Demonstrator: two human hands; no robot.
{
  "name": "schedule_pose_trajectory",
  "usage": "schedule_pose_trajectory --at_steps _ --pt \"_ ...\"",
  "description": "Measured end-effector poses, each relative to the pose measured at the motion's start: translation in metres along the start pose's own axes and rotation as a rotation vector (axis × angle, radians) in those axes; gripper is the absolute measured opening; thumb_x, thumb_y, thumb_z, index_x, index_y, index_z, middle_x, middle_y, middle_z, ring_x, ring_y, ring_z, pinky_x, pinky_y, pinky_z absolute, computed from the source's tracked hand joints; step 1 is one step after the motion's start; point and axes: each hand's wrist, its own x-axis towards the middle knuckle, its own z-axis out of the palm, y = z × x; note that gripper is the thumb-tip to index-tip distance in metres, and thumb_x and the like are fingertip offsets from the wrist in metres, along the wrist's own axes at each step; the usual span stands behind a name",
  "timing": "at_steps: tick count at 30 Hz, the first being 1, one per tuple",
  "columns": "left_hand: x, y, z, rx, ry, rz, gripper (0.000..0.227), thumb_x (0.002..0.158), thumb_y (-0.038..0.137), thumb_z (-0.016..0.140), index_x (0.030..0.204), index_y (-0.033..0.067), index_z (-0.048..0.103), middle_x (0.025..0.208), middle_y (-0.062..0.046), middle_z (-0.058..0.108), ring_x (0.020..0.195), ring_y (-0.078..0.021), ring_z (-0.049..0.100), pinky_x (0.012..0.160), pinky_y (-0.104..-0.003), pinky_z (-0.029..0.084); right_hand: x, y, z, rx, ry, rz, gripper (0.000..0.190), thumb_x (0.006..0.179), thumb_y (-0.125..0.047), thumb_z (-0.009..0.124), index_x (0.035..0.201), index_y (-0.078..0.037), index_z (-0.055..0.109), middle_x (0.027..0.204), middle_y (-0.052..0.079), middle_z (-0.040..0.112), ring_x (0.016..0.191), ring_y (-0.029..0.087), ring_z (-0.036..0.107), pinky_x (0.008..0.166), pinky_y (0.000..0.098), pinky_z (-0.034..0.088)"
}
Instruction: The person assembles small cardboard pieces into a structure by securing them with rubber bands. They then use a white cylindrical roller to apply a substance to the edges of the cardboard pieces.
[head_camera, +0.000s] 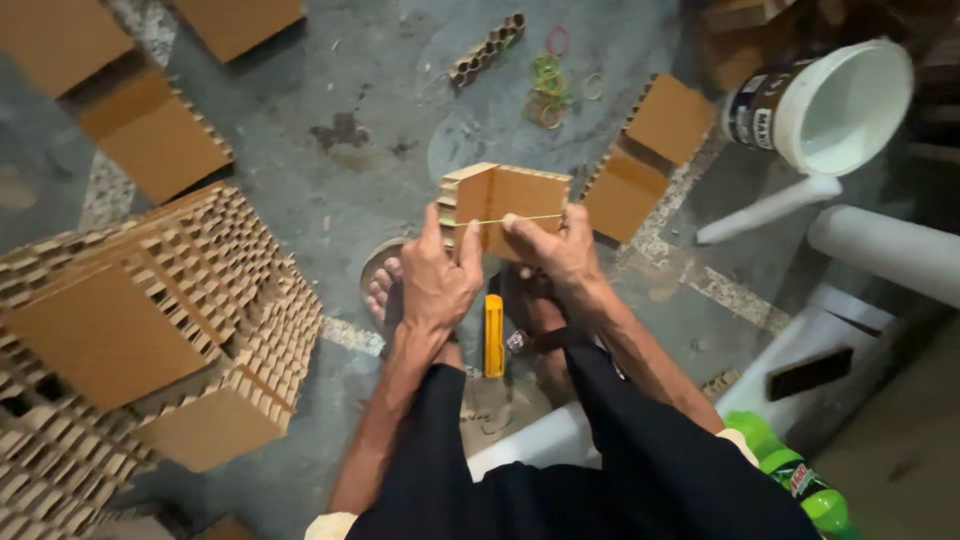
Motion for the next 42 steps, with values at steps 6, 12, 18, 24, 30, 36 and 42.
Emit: schedule_pose_trajectory --at_steps 6,12,18,24,30,36,42 --pt "0.001 0.002 -0.009 0.171 0.010 -0.033 0.037 0.097 0.024 0.066 0.122 -0.0026 0.058 0.080 -0.026 0.070 0.072 -0.0458 0.070 0.061 -0.051 0.053 -0.002 -0.020 -0.006 -0.029 -0.163 0.139 0.035 0.083 -0.023 0.076 0.108 0.001 0.068 0.088 0.005 0.072 0.069 0.012 0.070 0.054 0.0287 0.061" --pt "-0.004 0.001 -0.007 0.192 -0.009 -0.029 0.032 0.098 0.024 0.067 0.118 0.0002 0.059 0.086 -0.025 0.073 0.078 -0.0451 0.072 0.066 -0.051 0.054 -0.002 -0.001 -0.008 0.056 -0.242 0.060 0.035 0.086 -0.019 0.075 0.115 0.001 0.067 0.088 0.006 0.070 0.066 0.011 0.065 0.054 0.0278 0.059" --pt "-0.003 -0.001 -0.007 0.154 0.033 -0.016 0.034 0.097 0.020 0.066 0.123 -0.0012 0.058 0.089 -0.026 0.073 0.081 -0.0457 0.072 0.066 -0.050 0.055 0.003 0.011 0.000 0.012 -0.241 0.015 0.035 0.085 -0.022 0.074 0.113 -0.002 0.065 0.085 0.001 0.072 0.063 0.008 0.066 0.053 0.0268 0.058" --pt "-0.008 0.006 -0.029 -0.011 -0.155 -0.152 0.084 0.088 0.026 0.074 0.154 -0.0005 0.029 0.112 -0.023 0.075 0.104 -0.0324 0.074 0.086 -0.042 0.056 0.034 -0.012 -0.039 -0.537 -0.201 -0.200 0.039 0.088 -0.043 0.074 0.090 -0.004 0.076 0.066 0.003 0.067 0.059 0.010 0.061 0.055 0.0315 0.051" --pt "-0.013 -0.012 -0.023 -0.229 -0.175 -0.198 0.086 0.090 0.027 0.078 0.159 0.0045 0.032 0.146 -0.021 0.061 0.136 -0.0320 0.061 0.110 -0.040 0.051 0.083 -0.075 -0.180 -0.902 -0.197 -0.374 0.045 0.085 -0.036 0.079 0.111 -0.002 0.067 0.088 0.011 0.063 0.079 0.021 0.058 0.072 0.0379 0.048" --pt "-0.014 -0.016 -0.003 -0.148 -0.227 -0.129 0.072 0.086 0.019 0.079 0.148 0.0020 0.048 0.135 -0.022 0.068 0.127 -0.0297 0.068 0.105 -0.037 0.053 0.111 -0.053 -0.228 -1.137 -0.005 -0.610 0.069 0.081 -0.026 0.085 0.136 0.004 0.055 0.116 0.019 0.060 0.106 0.032 0.056 0.093 0.0427 0.047" --pt "-0.015 -0.014 -0.007 0.040 -0.184 -0.039 0.065 0.086 0.019 0.079 0.143 0.0009 0.054 0.128 -0.023 0.071 0.121 -0.0326 0.068 0.101 -0.039 0.053 0.114 -0.005 -0.209 -1.291 0.001 -0.671 0.104 0.069 -0.018 0.093 0.156 0.009 0.044 0.137 0.028 0.057 0.122 0.043 0.054 0.106 0.0478 0.046"
